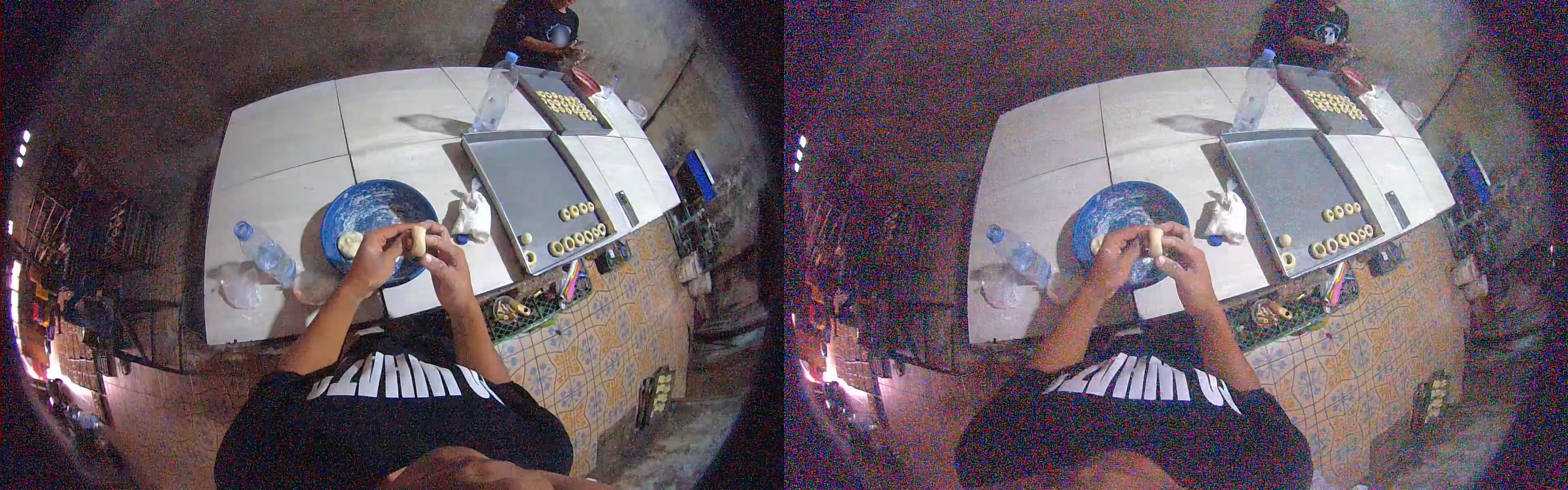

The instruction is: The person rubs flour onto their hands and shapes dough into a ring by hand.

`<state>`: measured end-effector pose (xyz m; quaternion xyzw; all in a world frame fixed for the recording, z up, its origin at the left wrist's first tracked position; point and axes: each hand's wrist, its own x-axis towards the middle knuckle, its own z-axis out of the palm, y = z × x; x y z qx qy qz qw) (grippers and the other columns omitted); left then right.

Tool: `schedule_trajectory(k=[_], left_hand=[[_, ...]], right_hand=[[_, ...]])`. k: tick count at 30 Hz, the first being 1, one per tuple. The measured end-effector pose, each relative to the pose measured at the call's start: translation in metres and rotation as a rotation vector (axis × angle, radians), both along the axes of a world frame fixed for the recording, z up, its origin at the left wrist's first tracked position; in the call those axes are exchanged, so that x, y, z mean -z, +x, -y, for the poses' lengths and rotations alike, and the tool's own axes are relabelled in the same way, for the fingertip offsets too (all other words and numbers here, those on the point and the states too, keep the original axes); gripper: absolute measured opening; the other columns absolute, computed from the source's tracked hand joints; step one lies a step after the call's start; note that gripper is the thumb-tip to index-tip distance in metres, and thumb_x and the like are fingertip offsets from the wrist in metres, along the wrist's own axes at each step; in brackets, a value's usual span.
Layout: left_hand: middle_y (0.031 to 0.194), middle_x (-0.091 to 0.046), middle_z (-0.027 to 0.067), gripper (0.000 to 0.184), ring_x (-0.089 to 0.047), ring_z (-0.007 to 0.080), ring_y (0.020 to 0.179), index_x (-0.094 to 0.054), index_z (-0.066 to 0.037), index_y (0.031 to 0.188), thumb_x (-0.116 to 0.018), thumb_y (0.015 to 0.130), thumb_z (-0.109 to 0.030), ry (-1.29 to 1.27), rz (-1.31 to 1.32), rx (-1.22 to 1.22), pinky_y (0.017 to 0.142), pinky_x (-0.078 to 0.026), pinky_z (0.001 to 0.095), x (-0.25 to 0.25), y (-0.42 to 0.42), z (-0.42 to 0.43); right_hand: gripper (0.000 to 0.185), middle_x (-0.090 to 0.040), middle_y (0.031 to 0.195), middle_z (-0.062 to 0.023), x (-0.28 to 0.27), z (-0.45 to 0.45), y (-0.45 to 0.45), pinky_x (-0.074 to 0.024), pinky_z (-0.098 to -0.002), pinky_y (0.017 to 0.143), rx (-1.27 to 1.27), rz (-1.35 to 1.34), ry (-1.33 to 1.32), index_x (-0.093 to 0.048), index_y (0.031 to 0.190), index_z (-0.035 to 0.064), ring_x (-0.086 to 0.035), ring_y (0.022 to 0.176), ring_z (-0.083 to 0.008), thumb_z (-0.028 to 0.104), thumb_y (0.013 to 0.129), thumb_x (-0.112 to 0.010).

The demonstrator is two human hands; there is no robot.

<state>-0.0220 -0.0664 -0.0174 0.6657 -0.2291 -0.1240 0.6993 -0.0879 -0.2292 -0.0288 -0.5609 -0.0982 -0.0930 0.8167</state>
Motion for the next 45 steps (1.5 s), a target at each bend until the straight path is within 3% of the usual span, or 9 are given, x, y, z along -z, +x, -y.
schedule_trajectory(k=[4, 12, 13, 16, 23, 30, 35, 39, 45], left_hand=[[0.113, -0.069, 0.0049, 0.027, -0.066, 0.0109, 0.102, -0.066, 0.0, 0.13, -0.055, 0.108, -0.011, -0.231, -0.464, 0.124, 0.093, -0.056, 0.0279, -0.001, -0.006, -0.007], [0.118, -0.071, 0.0061, 0.029, -0.07, 0.0144, 0.104, -0.064, -0.002, 0.134, -0.057, 0.107, -0.011, -0.314, -0.26, 0.095, 0.09, -0.057, 0.0289, 0.012, 0.002, -0.003], [0.123, -0.071, 0.0076, 0.036, -0.069, 0.0166, 0.107, -0.061, -0.002, 0.138, -0.054, 0.109, -0.022, -0.273, -0.302, 0.101, 0.093, -0.056, 0.032, 0.009, 0.002, -0.004], [0.127, -0.069, 0.0092, 0.047, -0.069, 0.0191, 0.11, -0.058, -0.002, 0.142, -0.05, 0.11, -0.035, -0.469, -0.472, 0.194, 0.098, -0.054, 0.0358, 0.007, 0.001, -0.007], [0.132, -0.067, 0.0108, 0.058, -0.066, 0.0228, 0.118, -0.057, -0.004, 0.143, -0.039, 0.111, -0.048, -0.333, -0.536, 0.124, 0.104, -0.052, 0.0383, 0.032, 0.004, -0.011], [0.147, -0.056, 0.0185, 0.066, -0.057, 0.0297, 0.133, -0.047, 0.0, 0.15, -0.029, 0.112, -0.05, -0.823, -0.737, 0.46, 0.115, -0.044, 0.0425, 0.006, 0.006, -0.019], [0.146, -0.056, 0.0212, 0.068, -0.055, 0.0315, 0.136, -0.051, 0.001, 0.145, -0.035, 0.109, -0.054, -1.03, -0.839, 0.617, 0.116, -0.043, 0.0445, 0.014, 0.017, -0.02], [0.143, -0.059, 0.022, 0.064, -0.06, 0.0325, 0.129, -0.054, 0.002, 0.141, -0.039, 0.11, -0.051, -0.977, -0.914, 0.291, 0.111, -0.049, 0.0449, -0.007, 0.003, -0.016], [0.127, -0.068, 0.0224, 0.058, -0.068, 0.033, 0.115, -0.062, 0.003, 0.129, -0.042, 0.109, -0.048, -1.043, -0.895, 0.287, 0.098, -0.058, 0.0423, 0.007, 0.014, -0.029]], right_hand=[[0.046, -0.049, 0.142, -0.0115, 0.01, 0.002, 0.006, -0.0316, -0.0394, 0.116, -0.057, 0.066, 0.111, -0.074, 0.117, 0.0003, -0.044, 0.138, -0.0245, 0.036, 0.087, -0.075], [0.06, -0.042, 0.154, -0.0176, -0.005, -0.004, 0.002, -0.024, -0.0477, 0.121, 0.006, 0.031, 0.032, -0.072, 0.125, 0.0017, -0.039, 0.145, -0.0315, 0.046, 0.086, -0.076], [0.051, -0.041, 0.157, -0.0163, 0.0, -0.002, 0.005, -0.0315, -0.049, 0.12, 0.048, 0.05, -0.019, -0.071, 0.129, 0.0095, -0.038, 0.146, -0.0328, 0.031, 0.084, -0.081], [0.06, -0.039, 0.16, -0.0171, -0.012, -0.001, -0.002, -0.0185, -0.0522, 0.122, 0.262, 0.044, -0.556, -0.073, 0.127, 0.0086, -0.03, 0.149, -0.0348, 0.051, 0.084, -0.077], [0.051, -0.035, 0.162, -0.0178, -0.007, -0.002, -0.002, -0.0231, -0.0534, 0.122, 0.086, 0.023, -0.279, -0.075, 0.122, 0.0112, -0.031, 0.148, -0.0374, 0.041, 0.081, -0.083], [0.052, -0.035, 0.16, -0.0248, -0.007, -0.014, -0.009, -0.0188, -0.0514, 0.122, 0.001, 0.009, -0.59, -0.073, 0.122, 0.0052, -0.028, 0.15, -0.0373, 0.035, 0.081, -0.087], [0.052, -0.025, 0.164, -0.0287, -0.021, -0.017, -0.005, -0.0155, -0.0568, 0.122, 0.017, 0.119, -0.812, -0.074, 0.123, 0.0122, -0.018, 0.152, -0.0434, 0.042, 0.082, -0.085], [0.055, -0.016, 0.168, -0.0275, -0.027, -0.025, 0.002, -0.0135, -0.0607, 0.122, 0.102, 0.213, -0.987, -0.074, 0.123, 0.0154, -0.014, 0.153, -0.0496, 0.051, 0.081, -0.083], [0.056, -0.009, 0.171, -0.0266, -0.024, -0.035, 0.006, -0.0108, -0.0652, 0.121, 0.211, 0.23, -1.034, -0.075, 0.117, 0.0167, -0.01, 0.153, -0.0545, 0.059, 0.081, -0.08]])
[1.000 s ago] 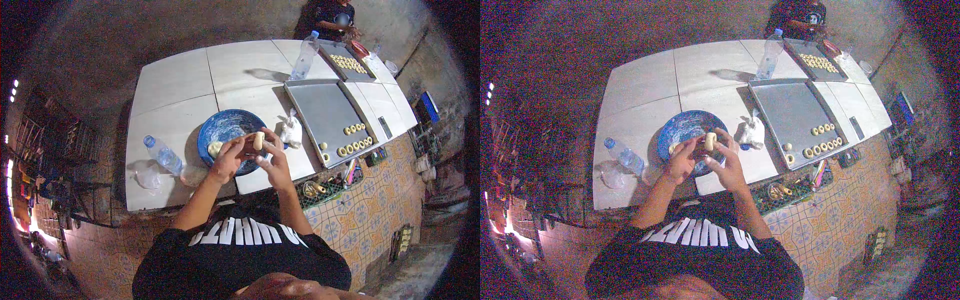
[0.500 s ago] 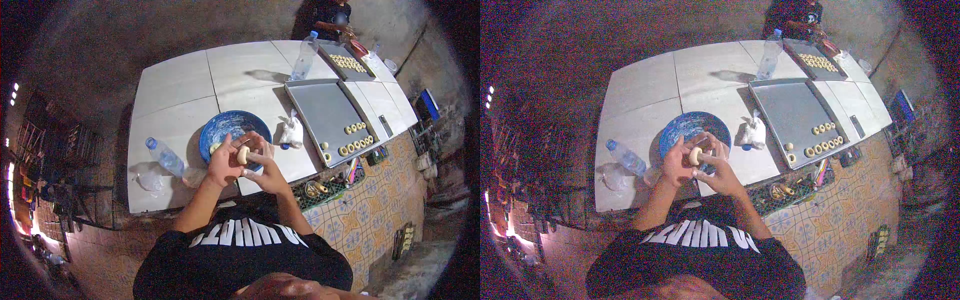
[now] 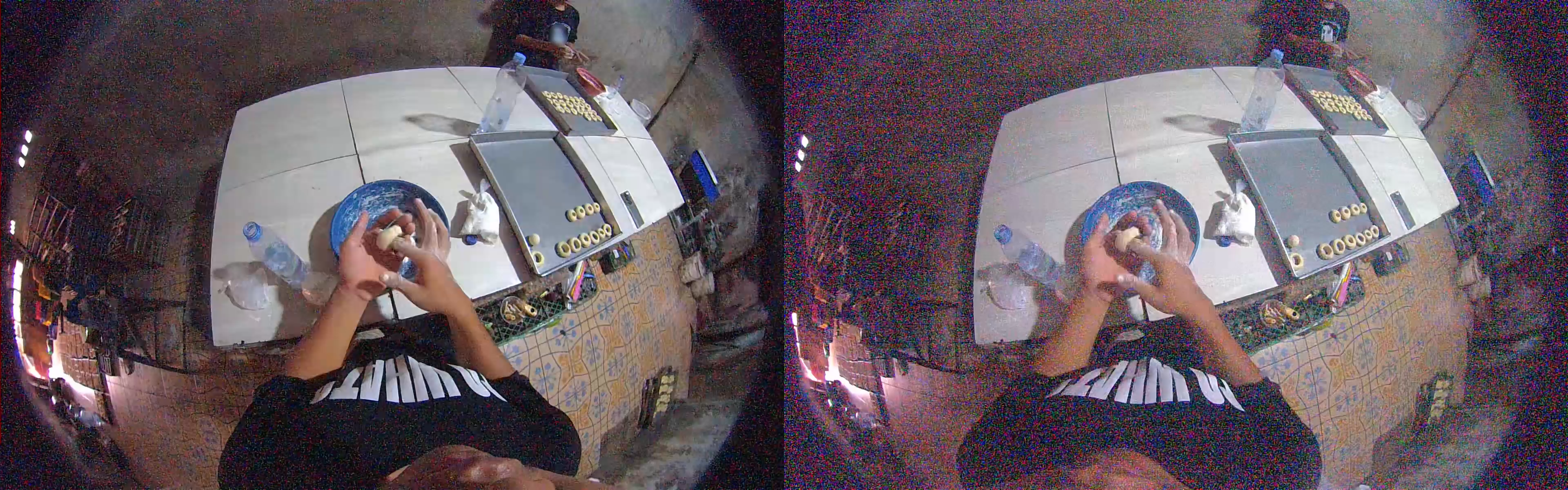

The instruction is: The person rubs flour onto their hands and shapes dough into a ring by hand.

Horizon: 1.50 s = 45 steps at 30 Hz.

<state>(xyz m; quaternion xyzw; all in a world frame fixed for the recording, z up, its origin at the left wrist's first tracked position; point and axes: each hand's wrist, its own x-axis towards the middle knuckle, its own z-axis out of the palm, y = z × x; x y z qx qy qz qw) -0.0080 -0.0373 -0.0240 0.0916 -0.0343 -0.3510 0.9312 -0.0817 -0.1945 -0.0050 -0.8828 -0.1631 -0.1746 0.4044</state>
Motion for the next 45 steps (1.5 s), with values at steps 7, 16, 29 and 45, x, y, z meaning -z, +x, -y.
schedule_trajectory(k=[7, 16, 29, 45], left_hand=[[0.126, -0.068, 0.0217, 0.056, -0.066, 0.0328, 0.116, -0.063, 0.003, 0.127, -0.044, 0.109, -0.047, -0.009, 0.072, -0.01, 0.101, -0.055, 0.0443, -0.002, 0.001, 0.0], [0.115, -0.071, 0.0174, 0.053, -0.069, 0.0285, 0.109, -0.064, 0.001, 0.123, -0.038, 0.111, -0.044, 0.093, 0.092, 0.0, 0.103, -0.053, 0.0427, -0.017, -0.003, 0.006], [0.105, -0.072, 0.0148, 0.044, -0.07, 0.0264, 0.097, -0.066, -0.003, 0.119, -0.05, 0.107, -0.042, 0.356, 0.184, -0.154, 0.09, -0.057, 0.039, -0.013, -0.006, -0.001], [0.104, -0.07, 0.0118, 0.036, -0.067, 0.0238, 0.103, -0.068, -0.003, 0.11, -0.053, 0.106, -0.035, 0.423, 0.165, -0.218, 0.093, -0.052, 0.0375, -0.02, -0.012, 0.002]], right_hand=[[0.057, -0.011, 0.17, -0.0275, -0.004, 0.002, 0.003, -0.0116, -0.0643, 0.121, 0.027, 0.015, -0.001, -0.073, 0.122, 0.0193, -0.01, 0.153, -0.0534, 0.057, 0.08, -0.081], [0.057, -0.012, 0.17, -0.0257, -0.003, 0.004, 0.008, -0.0095, -0.0637, 0.122, -0.062, -0.035, 0.22, -0.076, 0.122, 0.0167, -0.012, 0.153, -0.0524, 0.057, 0.082, -0.079], [0.059, -0.017, 0.168, -0.0271, 0.005, 0.003, 0.008, -0.0126, -0.0607, 0.122, -0.139, -0.018, 0.127, -0.073, 0.126, 0.014, -0.016, 0.152, -0.0506, 0.055, 0.084, -0.078], [0.07, -0.02, 0.168, -0.0261, 0.019, -0.006, 0.007, -0.0153, -0.0574, 0.122, -0.112, -0.037, 0.229, -0.067, 0.134, 0.014, -0.019, 0.153, -0.0455, 0.061, 0.083, -0.077]])
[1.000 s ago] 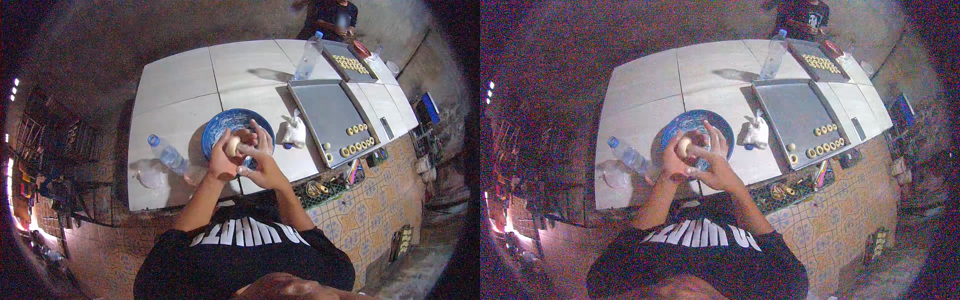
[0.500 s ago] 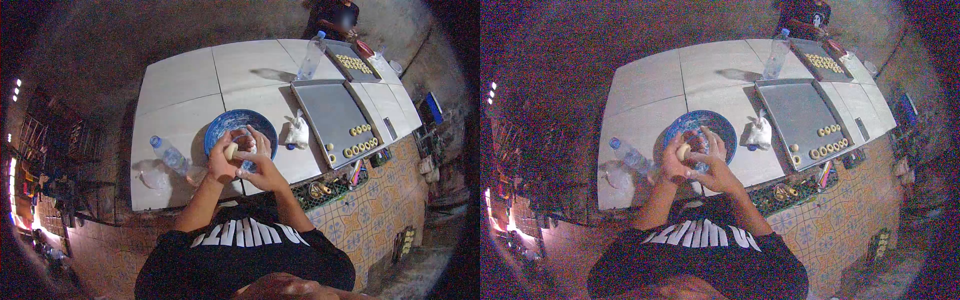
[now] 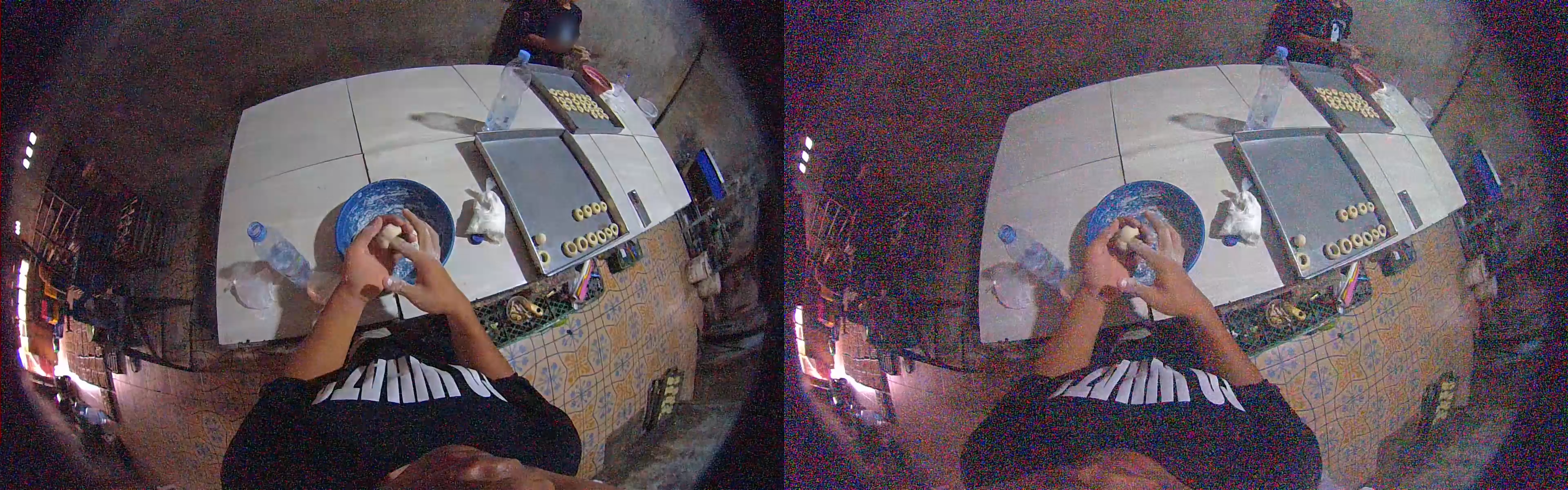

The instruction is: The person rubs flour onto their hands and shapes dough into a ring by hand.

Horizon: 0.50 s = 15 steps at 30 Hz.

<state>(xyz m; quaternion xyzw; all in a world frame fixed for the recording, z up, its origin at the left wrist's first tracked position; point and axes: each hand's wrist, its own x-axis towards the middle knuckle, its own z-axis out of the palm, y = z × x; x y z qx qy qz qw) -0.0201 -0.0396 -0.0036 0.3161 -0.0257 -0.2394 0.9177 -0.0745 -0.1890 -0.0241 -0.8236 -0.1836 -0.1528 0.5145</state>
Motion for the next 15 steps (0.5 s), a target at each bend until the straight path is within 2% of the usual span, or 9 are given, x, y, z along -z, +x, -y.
schedule_trajectory(k=[1, 3, 5, 8, 9, 12, 13, 15], left_hand=[[0.104, -0.07, 0.0118, 0.037, -0.067, 0.0231, 0.101, -0.068, -0.003, 0.109, -0.052, 0.106, -0.036, 0.023, 0.002, -0.01, 0.095, -0.051, 0.0382, 0.005, 0.003, 0.0], [0.102, -0.07, 0.0109, 0.037, -0.067, 0.0219, 0.1, -0.068, -0.004, 0.107, -0.052, 0.105, -0.037, 0.1, 0.036, 0.014, 0.094, -0.052, 0.0368, 0.004, 0.001, -0.004], [0.098, -0.07, 0.0084, 0.037, -0.066, 0.0193, 0.095, -0.067, -0.005, 0.103, -0.052, 0.105, -0.039, 0.01, 0.025, 0.037, 0.086, -0.052, 0.032, -0.01, -0.005, 0.003], [0.097, -0.069, 0.0072, 0.036, -0.066, 0.0178, 0.095, -0.067, -0.006, 0.101, -0.052, 0.105, -0.039, 0.081, 0.083, 0.055, 0.082, -0.052, 0.0307, 0.007, 0.002, 0.0], [0.097, -0.07, 0.0076, 0.036, -0.065, 0.0177, 0.094, -0.068, -0.006, 0.103, -0.052, 0.105, -0.039, 0.076, 0.019, 0.054, 0.084, -0.052, 0.0322, 0.01, 0.005, -0.002], [0.099, -0.07, 0.0085, 0.036, -0.066, 0.0181, 0.093, -0.069, -0.006, 0.106, -0.052, 0.105, -0.038, 0.037, 0.173, 0.093, 0.087, -0.052, 0.0331, 0.015, 0.01, -0.001], [0.102, -0.071, 0.0093, 0.036, -0.067, 0.0197, 0.095, -0.069, -0.005, 0.109, -0.052, 0.105, -0.036, 0.051, 0.113, 0.067, 0.088, -0.052, 0.034, 0.011, 0.008, -0.002], [0.104, -0.072, 0.0095, 0.035, -0.068, 0.021, 0.096, -0.069, -0.005, 0.111, -0.053, 0.105, -0.036, 0.099, 0.053, -0.002, 0.091, -0.053, 0.0355, 0.001, 0.003, -0.002]], right_hand=[[0.071, -0.021, 0.167, -0.0266, -0.002, 0.004, -0.001, -0.016, -0.0575, 0.122, 0.007, 0.023, -0.108, -0.066, 0.134, 0.0135, -0.02, 0.153, -0.0458, 0.061, 0.083, -0.077], [0.066, -0.021, 0.166, -0.0271, -0.002, 0.004, 0.0, -0.0147, -0.061, 0.121, -0.044, 0.019, -0.038, -0.068, 0.131, 0.0127, -0.018, 0.152, -0.0489, 0.056, 0.083, -0.079], [0.06, -0.021, 0.166, -0.0278, -0.004, 0.001, 0.0, -0.0132, -0.0628, 0.121, -0.037, 0.016, 0.081, -0.07, 0.127, 0.0134, -0.016, 0.152, -0.0509, 0.053, 0.083, -0.081], [0.065, -0.024, 0.166, -0.0269, -0.001, 0.007, 0.001, -0.0171, -0.0567, 0.122, -0.075, 0.068, -0.103, -0.067, 0.132, 0.0128, -0.023, 0.151, -0.0454, 0.056, 0.084, -0.078], [0.063, -0.025, 0.165, -0.0272, -0.001, 0.003, -0.001, -0.0177, -0.0558, 0.122, -0.077, 0.037, -0.025, -0.067, 0.132, 0.0125, -0.023, 0.151, -0.0449, 0.054, 0.086, -0.077], [0.063, -0.027, 0.164, -0.0276, -0.004, 0.001, -0.003, -0.0181, -0.0545, 0.122, -0.024, 0.006, -0.04, -0.067, 0.133, 0.0121, -0.024, 0.151, -0.0446, 0.053, 0.086, -0.077], [0.066, -0.028, 0.164, -0.0269, -0.002, 0.006, -0.001, -0.0183, -0.0535, 0.122, -0.085, 0.043, -0.105, -0.064, 0.136, 0.0111, -0.025, 0.151, -0.0436, 0.052, 0.087, -0.077], [0.067, -0.028, 0.164, -0.0261, 0.005, 0.004, 0.001, -0.0185, -0.0531, 0.122, -0.084, 0.02, 0.043, -0.064, 0.138, 0.01, -0.025, 0.151, -0.0429, 0.051, 0.087, -0.077]])
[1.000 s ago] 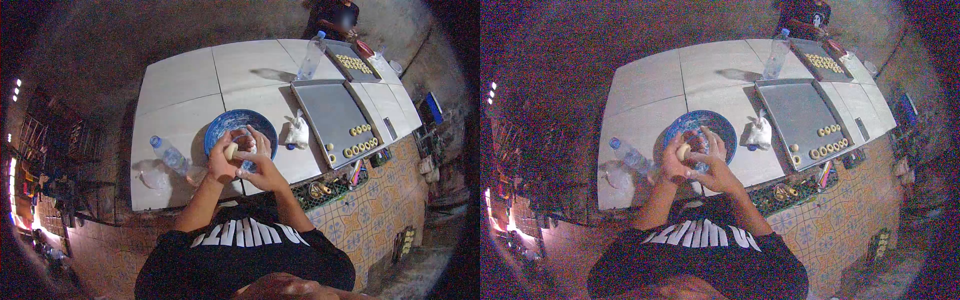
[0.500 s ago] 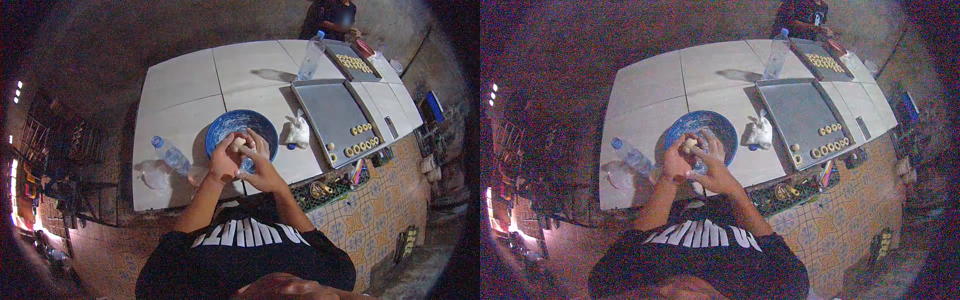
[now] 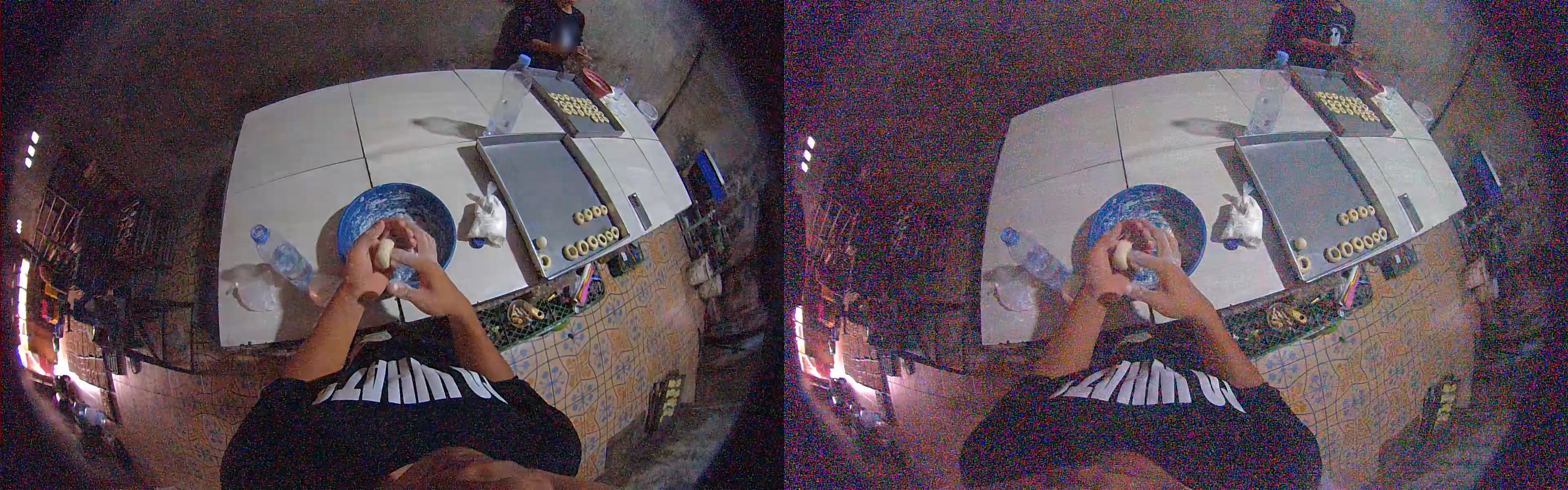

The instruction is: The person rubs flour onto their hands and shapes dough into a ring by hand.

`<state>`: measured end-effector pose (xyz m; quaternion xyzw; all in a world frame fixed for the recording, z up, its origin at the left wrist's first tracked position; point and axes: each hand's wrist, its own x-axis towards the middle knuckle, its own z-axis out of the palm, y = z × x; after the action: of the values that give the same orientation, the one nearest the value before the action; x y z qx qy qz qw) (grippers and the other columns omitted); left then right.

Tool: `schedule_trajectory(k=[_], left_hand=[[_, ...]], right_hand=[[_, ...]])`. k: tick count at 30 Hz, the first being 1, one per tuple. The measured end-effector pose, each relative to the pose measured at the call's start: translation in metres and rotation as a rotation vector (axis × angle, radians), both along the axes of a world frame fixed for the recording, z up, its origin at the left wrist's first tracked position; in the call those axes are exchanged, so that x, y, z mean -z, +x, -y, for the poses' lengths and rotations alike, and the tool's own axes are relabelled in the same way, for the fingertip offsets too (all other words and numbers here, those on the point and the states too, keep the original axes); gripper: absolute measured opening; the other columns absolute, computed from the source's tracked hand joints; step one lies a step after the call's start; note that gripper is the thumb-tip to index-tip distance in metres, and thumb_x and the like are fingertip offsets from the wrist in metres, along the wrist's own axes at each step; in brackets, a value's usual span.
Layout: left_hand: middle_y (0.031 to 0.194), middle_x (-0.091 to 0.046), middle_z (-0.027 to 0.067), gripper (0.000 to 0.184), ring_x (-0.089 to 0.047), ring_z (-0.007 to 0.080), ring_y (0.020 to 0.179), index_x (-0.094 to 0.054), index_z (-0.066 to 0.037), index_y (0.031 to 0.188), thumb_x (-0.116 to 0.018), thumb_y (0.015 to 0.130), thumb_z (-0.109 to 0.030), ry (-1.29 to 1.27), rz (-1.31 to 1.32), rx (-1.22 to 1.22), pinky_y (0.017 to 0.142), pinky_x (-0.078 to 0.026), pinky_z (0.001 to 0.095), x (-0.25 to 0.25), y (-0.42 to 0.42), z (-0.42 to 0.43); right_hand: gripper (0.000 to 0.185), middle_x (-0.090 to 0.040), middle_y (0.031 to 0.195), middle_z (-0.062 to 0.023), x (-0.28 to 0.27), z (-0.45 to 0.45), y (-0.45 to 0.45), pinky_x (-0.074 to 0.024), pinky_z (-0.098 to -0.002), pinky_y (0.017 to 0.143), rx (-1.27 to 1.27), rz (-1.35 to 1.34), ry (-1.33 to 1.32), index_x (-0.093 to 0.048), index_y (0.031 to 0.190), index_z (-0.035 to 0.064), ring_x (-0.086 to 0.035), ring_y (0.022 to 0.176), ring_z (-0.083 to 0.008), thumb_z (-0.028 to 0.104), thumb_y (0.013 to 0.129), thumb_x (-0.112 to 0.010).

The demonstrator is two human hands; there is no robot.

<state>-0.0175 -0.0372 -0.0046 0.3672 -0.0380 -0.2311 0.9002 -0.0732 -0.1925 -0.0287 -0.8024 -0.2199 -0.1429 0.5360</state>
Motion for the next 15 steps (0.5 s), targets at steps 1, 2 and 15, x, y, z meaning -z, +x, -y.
schedule_trajectory(k=[1, 2, 15], left_hand=[[0.105, -0.072, 0.0096, 0.035, -0.068, 0.0217, 0.097, -0.068, -0.005, 0.112, -0.053, 0.105, -0.036, 0.023, -0.028, -0.037, 0.092, -0.053, 0.0362, -0.003, -0.002, 0.0], [0.106, -0.072, 0.0094, 0.035, -0.068, 0.0232, 0.1, -0.068, -0.003, 0.114, -0.053, 0.105, -0.034, -0.054, -0.062, -0.059, 0.095, -0.054, 0.0385, 0.001, 0.001, 0.004], [0.106, -0.071, 0.0103, 0.039, -0.068, 0.0237, 0.099, -0.067, -0.002, 0.117, -0.051, 0.106, -0.035, -0.104, 0.103, -0.012, 0.091, -0.055, 0.0369, -0.011, 0.018, -0.005]], right_hand=[[0.067, -0.028, 0.165, -0.0257, 0.003, -0.002, 0.0, -0.0186, -0.0529, 0.122, -0.002, -0.015, 0.073, -0.063, 0.138, 0.0095, -0.024, 0.152, -0.0425, 0.051, 0.087, -0.077], [0.069, -0.027, 0.165, -0.0246, 0.005, -0.004, 0.003, -0.0186, -0.0527, 0.122, 0.0, 0.031, 0.113, -0.06, 0.142, 0.0096, -0.024, 0.152, -0.0416, 0.048, 0.087, -0.078], [0.068, -0.034, 0.161, -0.0229, -0.018, -0.005, 0.026, -0.0207, -0.0519, 0.121, -0.061, 0.026, 0.015, -0.059, 0.143, 0.0095, -0.028, 0.149, -0.0403, 0.044, 0.088, -0.079]])
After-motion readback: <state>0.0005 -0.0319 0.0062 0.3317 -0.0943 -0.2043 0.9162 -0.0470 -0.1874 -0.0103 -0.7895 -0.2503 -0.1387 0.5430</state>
